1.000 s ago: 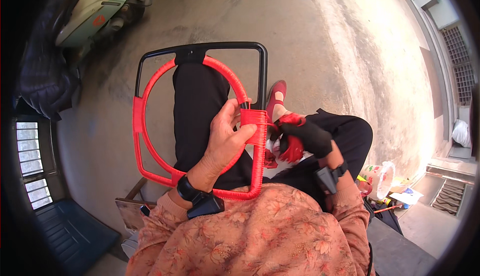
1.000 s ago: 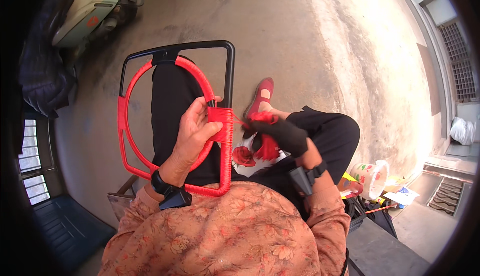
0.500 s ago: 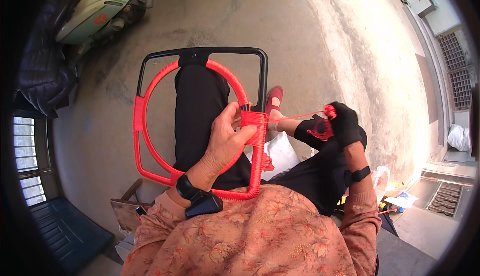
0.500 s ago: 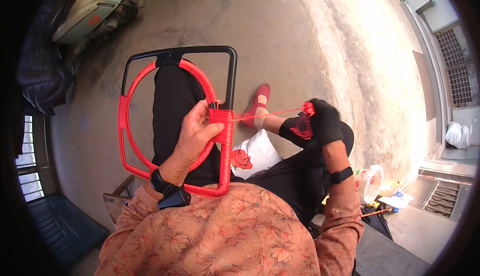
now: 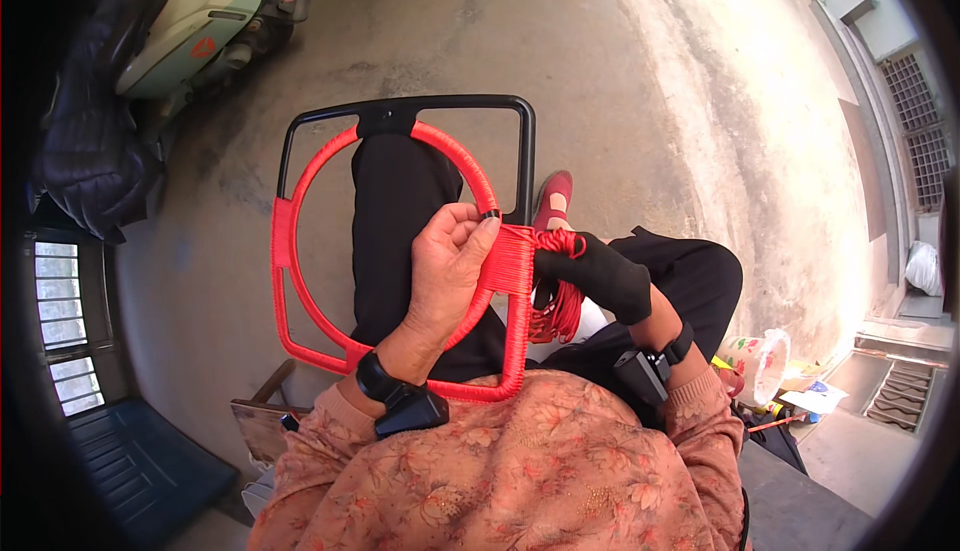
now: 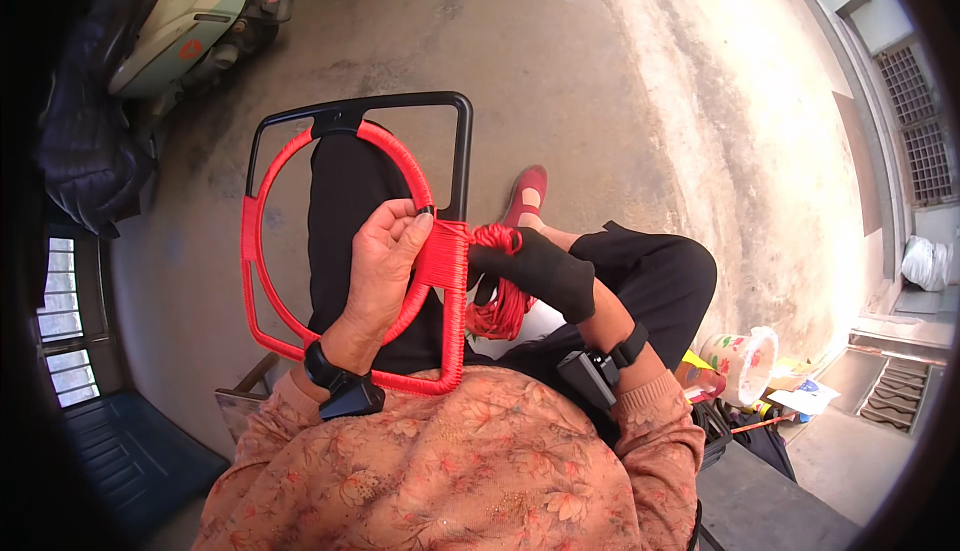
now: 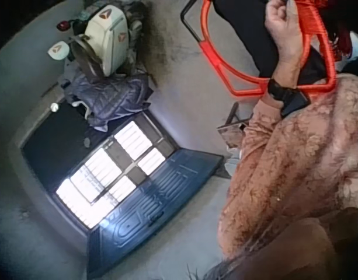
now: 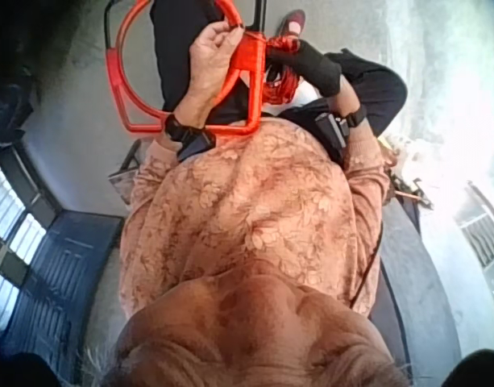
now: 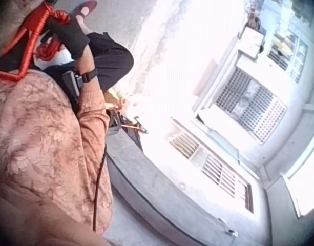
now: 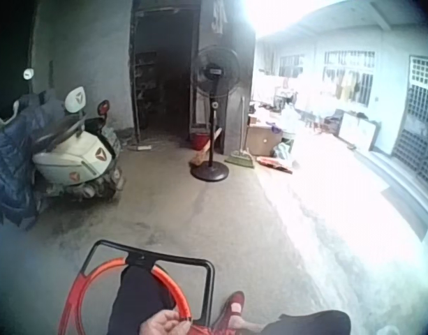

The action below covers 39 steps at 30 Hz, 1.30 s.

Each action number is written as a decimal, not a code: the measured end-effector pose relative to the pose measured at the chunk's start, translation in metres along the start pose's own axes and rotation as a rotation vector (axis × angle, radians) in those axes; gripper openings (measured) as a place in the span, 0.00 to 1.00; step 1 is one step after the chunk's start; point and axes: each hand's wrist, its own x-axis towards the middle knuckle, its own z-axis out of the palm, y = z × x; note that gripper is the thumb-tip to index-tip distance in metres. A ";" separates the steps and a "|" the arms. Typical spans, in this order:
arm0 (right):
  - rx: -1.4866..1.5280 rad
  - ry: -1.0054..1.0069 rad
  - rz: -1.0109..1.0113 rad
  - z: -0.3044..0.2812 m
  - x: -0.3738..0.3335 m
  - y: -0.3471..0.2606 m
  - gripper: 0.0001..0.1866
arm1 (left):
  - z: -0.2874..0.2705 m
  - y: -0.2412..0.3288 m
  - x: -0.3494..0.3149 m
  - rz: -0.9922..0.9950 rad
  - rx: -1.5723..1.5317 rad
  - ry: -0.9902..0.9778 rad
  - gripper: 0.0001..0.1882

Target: The person is weaving red plastic cord around a black metal chair frame component to create a seat or backrest.

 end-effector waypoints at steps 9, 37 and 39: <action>0.146 0.444 -0.222 0.017 0.003 -0.024 0.10 | -0.001 0.009 -0.005 -0.173 -0.004 -0.142 0.10; 0.826 0.331 -0.294 0.016 -0.008 -0.003 0.21 | -0.003 -0.001 0.001 -0.109 -0.241 -0.130 0.10; 0.889 0.217 -0.450 0.018 -0.001 -0.005 0.18 | -0.006 -0.002 0.002 -0.143 -0.231 -0.132 0.10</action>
